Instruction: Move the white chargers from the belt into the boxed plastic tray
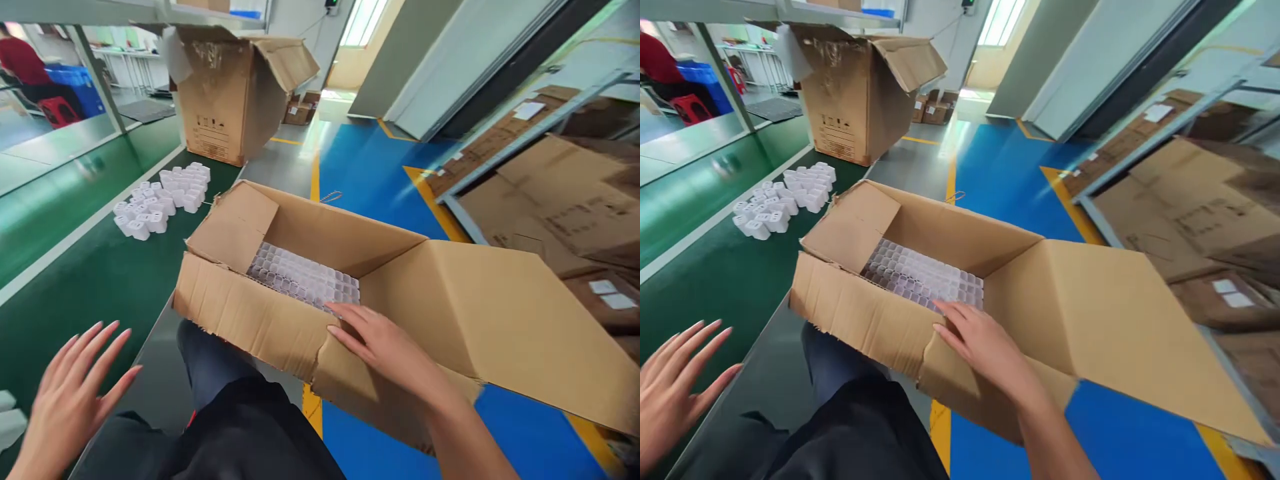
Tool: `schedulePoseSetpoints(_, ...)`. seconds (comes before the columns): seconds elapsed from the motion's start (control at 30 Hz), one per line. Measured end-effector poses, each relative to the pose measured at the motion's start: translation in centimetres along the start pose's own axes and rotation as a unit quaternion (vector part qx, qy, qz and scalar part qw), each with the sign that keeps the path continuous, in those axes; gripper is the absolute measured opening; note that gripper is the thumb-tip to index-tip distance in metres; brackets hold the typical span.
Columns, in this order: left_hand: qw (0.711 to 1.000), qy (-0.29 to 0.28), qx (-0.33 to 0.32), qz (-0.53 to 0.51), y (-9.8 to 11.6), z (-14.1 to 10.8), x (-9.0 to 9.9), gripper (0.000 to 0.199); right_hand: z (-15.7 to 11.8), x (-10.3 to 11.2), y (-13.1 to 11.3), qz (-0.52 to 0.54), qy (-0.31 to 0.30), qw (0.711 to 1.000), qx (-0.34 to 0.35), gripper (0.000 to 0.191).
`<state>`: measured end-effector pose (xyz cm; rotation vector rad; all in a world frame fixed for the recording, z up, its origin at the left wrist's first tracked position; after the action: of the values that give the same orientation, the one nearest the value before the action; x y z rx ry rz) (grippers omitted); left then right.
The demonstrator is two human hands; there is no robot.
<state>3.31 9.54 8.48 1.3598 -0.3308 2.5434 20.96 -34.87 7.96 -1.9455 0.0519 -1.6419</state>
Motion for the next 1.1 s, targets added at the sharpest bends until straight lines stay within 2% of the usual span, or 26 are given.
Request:
schedulePoseSetpoints(0.1,0.993,-0.022,-0.110,-0.032,2.7,7.9,-5.7,0.071,0.9,1.2,2.3,0.011,-0.143,0.989,-0.015,0.053)
schedulePoseSetpoints(0.17,0.984,-0.033,-0.161,-0.071,5.3,12.3,-9.0,0.065,3.0,2.3,3.5,0.025,-0.195,0.980,-0.014,0.051)
schedulePoseSetpoints(0.2,0.980,-0.037,-0.175,-0.091,6.5,14.0,-10.4,0.061,4.5,2.8,4.4,0.019,-0.200,0.980,-0.017,0.050)
schedulePoseSetpoints(0.27,0.975,-0.035,-0.184,-0.123,8.3,16.1,-12.8,0.057,7.8,3.4,6.5,-0.031,-0.203,0.978,-0.030,0.048)
schedulePoseSetpoints(0.33,0.974,-0.017,-0.175,-0.145,9.0,16.7,-14.4,0.052,10.7,2.8,9.2,-0.132,-0.216,0.966,-0.061,0.048)
schedulePoseSetpoints(0.43,0.970,0.001,-0.169,-0.172,8.9,16.1,-15.2,0.045,13.0,0.0,12.6,-0.196,-0.280,0.936,-0.080,0.052)
schedulePoseSetpoints(0.57,0.968,0.020,-0.159,-0.195,8.7,15.5,-15.3,0.043,12.0,-4.5,14.8,-0.170,-0.364,0.913,-0.077,0.060)
schedulePoseSetpoints(0.7,0.967,0.032,-0.148,-0.206,9.1,15.4,-15.4,0.039,9.7,-7.2,15.5,-0.156,-0.419,0.892,-0.070,0.070)
schedulePoseSetpoints(0.83,0.968,0.021,-0.123,-0.218,9.2,15.2,-15.3,0.036,8.7,-8.6,15.4,-0.153,-0.447,0.879,-0.061,0.081)
schedulePoseSetpoints(0.9,0.969,0.040,-0.133,-0.205,9.2,15.2,-15.3,0.040,8.6,-9.0,14.7,-0.141,-0.447,0.882,-0.044,0.086)
schedulePoseSetpoints(0.97,0.970,0.056,-0.140,-0.193,9.2,15.2,-15.5,0.041,8.5,-9.3,13.5,-0.119,-0.423,0.898,0.016,0.086)
schedulePoseSetpoints(1.03,0.970,0.061,-0.136,-0.192,9.2,15.4,-15.7,0.039,8.1,-9.7,12.1,-0.092,-0.375,0.911,0.143,0.080)
schedulePoseSetpoints(1.1,0.970,0.058,-0.141,-0.192,9.1,15.6,-15.8,0.037,7.3,-10.4,11.3,-0.075,-0.323,0.903,0.274,0.071)
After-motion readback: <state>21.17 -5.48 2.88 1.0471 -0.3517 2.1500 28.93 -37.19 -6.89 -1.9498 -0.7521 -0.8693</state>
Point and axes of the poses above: each hand's wrist, its own z-axis towards the middle knuckle, its own x-axis out of the back of the hand, y = z × x, the point moved 2 cm from there along z, towards the middle knuckle, and after that the axes turned 9 degrees about -x, right-handed, at the moved point
